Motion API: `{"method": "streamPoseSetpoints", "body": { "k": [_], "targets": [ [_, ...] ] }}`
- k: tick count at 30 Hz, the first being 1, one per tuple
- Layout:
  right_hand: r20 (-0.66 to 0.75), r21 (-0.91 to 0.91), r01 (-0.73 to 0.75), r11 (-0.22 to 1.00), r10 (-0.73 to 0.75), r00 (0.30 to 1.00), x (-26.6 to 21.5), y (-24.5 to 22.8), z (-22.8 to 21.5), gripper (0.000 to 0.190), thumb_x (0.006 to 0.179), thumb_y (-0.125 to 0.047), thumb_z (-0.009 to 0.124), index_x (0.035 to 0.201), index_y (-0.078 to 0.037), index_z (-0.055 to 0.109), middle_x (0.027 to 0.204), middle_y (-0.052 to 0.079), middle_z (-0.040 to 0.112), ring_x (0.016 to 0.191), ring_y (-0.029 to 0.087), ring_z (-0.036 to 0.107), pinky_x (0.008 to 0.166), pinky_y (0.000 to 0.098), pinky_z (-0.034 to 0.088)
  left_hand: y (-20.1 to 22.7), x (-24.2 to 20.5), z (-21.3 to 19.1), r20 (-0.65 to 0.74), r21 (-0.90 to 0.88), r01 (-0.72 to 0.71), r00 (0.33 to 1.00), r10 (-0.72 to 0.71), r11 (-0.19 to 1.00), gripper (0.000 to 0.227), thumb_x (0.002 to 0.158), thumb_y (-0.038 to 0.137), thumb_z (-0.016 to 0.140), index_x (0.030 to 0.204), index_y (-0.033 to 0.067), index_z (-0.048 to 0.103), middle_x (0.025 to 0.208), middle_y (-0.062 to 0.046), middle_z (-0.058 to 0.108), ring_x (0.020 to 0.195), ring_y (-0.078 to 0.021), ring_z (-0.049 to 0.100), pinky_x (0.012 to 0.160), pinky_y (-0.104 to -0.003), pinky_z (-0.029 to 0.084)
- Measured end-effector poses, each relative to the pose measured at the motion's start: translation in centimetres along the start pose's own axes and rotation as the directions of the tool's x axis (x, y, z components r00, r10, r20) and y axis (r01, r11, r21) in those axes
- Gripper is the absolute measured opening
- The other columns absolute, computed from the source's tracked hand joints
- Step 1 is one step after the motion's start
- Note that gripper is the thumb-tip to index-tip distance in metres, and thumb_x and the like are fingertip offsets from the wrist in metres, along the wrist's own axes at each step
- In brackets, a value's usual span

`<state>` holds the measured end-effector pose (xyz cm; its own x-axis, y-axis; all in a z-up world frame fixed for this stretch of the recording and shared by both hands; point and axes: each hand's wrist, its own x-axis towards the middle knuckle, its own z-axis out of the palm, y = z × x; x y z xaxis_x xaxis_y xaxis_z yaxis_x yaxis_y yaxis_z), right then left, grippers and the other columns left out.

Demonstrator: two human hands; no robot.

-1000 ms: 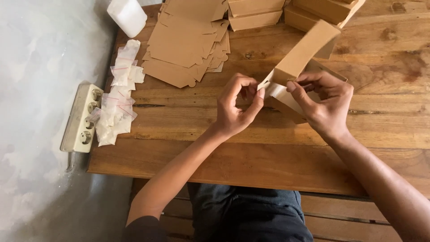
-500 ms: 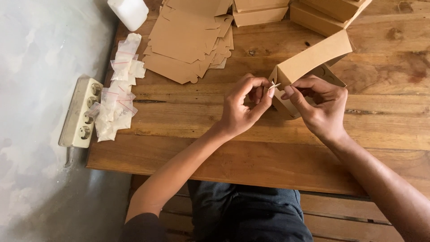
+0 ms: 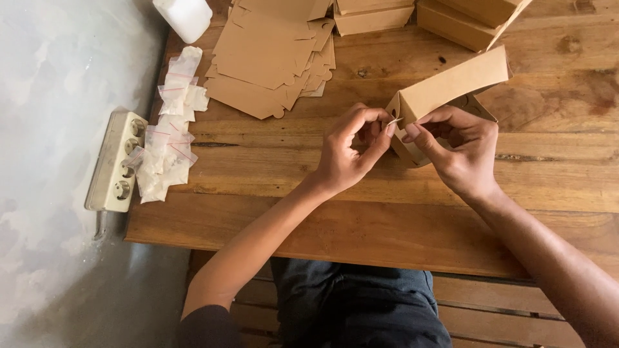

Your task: The person assembles small cardboard boxes by folding flat pieces into shape, inserting small white packets, and closing the flaps. They repeat the process with multiple boxes and then handle additional flat cardboard pieces on the table.

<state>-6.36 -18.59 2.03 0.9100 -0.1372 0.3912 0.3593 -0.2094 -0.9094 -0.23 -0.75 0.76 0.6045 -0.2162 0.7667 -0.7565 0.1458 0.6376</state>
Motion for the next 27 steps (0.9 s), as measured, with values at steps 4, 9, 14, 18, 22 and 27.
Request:
{"method": "streamPoseSetpoints", "body": {
  "k": [4, 9, 14, 18, 22, 27],
  "targets": [
    [-0.002, -0.006, -0.003, 1.0, 0.003, 1.0, -0.3, -0.6, 0.4, 0.012, 0.097, 0.002, 0.082, 0.101, 0.008, 0.072, 0.082, 0.016, 0.067, 0.082, 0.016, 0.064, 0.077, 0.0318, 0.058, 0.1, 0.0, -0.1, 0.016, -0.012, -0.002, 1.0, 0.002, 1.0, 0.008, 0.097, 0.01, 0.07, 0.105, 0.0079, 0.07, 0.075, 0.0, 0.059, 0.062, -0.0094, 0.06, 0.057, -0.024, 0.049],
    [0.012, 0.018, 0.002, 1.0, -0.002, 1.0, -0.2, -0.5, 0.5, 0.011, 0.097, 0.003, 0.081, 0.102, 0.008, 0.072, 0.083, 0.016, 0.068, 0.086, 0.015, 0.064, 0.079, 0.0327, 0.058, -1.1, -0.4, -0.1, 0.028, 0.032, -0.027, 0.999, 0.026, 0.999, 0.005, 0.093, 0.009, 0.074, 0.098, 0.0103, 0.072, 0.076, 0.001, 0.062, 0.062, -0.0087, 0.06, 0.056, -0.022, 0.049],
    [0.026, -0.004, 0.029, 1.0, -0.029, 0.999, 0.0, 0.0, 0.0, 0.01, 0.098, 0.005, 0.079, 0.103, 0.009, 0.072, 0.085, 0.017, 0.069, 0.085, 0.017, 0.066, 0.08, 0.0346, 0.059, -0.2, 0.3, -0.6, 0.044, 0.109, -0.094, 0.995, 0.089, 0.99, 0.006, 0.091, 0.004, 0.076, 0.095, 0.0067, 0.074, 0.087, -0.004, 0.068, 0.07, -0.0132, 0.067, 0.059, -0.024, 0.054],
    [0.085, -0.068, 0.108, 0.992, -0.102, 0.991, 0.2, -1.7, 0.4, 0.006, 0.099, 0.006, 0.075, 0.104, 0.008, 0.075, 0.086, 0.023, 0.071, 0.089, 0.032, 0.074, 0.08, 0.0419, 0.06, 1.5, 0.8, -1.4, 0.109, 0.248, -0.202, 0.978, 0.18, 0.947, 0.009, 0.09, 0.002, 0.078, 0.098, 0.003, 0.074, 0.095, -0.011, 0.068, 0.078, -0.0214, 0.07, 0.064, -0.031, 0.059],
    [0.151, -0.094, 0.161, 0.982, -0.146, 0.978, 0.2, -2.4, 0.5, 0.015, 0.1, 0.004, 0.067, 0.111, 0.01, 0.073, 0.093, 0.026, 0.072, 0.093, 0.04, 0.074, 0.081, 0.0486, 0.058, -1.7, 0.0, -1.4, 0.038, 0.267, -0.139, 0.99, 0.133, 0.954, 0.015, 0.084, 0.003, 0.084, 0.096, 0.0074, 0.076, 0.092, -0.004, 0.071, 0.076, -0.0156, 0.071, 0.069, -0.026, 0.058],
    [0.196, -0.379, 0.496, 0.781, -0.456, 0.868, 0.3, -1.9, -0.3, 0.024, 0.093, 0.004, 0.073, 0.116, 0.007, 0.078, 0.102, 0.021, 0.074, 0.094, 0.041, 0.074, 0.084, 0.0463, 0.059, -4.4, -0.1, -1.9, -0.07, 0.197, -0.103, 0.99, 0.118, 0.975, 0.011, 0.09, -0.001, 0.077, 0.097, 0.008, 0.075, 0.092, -0.005, 0.072, 0.082, -0.0175, 0.07, 0.074, -0.031, 0.057]
  ]
}}
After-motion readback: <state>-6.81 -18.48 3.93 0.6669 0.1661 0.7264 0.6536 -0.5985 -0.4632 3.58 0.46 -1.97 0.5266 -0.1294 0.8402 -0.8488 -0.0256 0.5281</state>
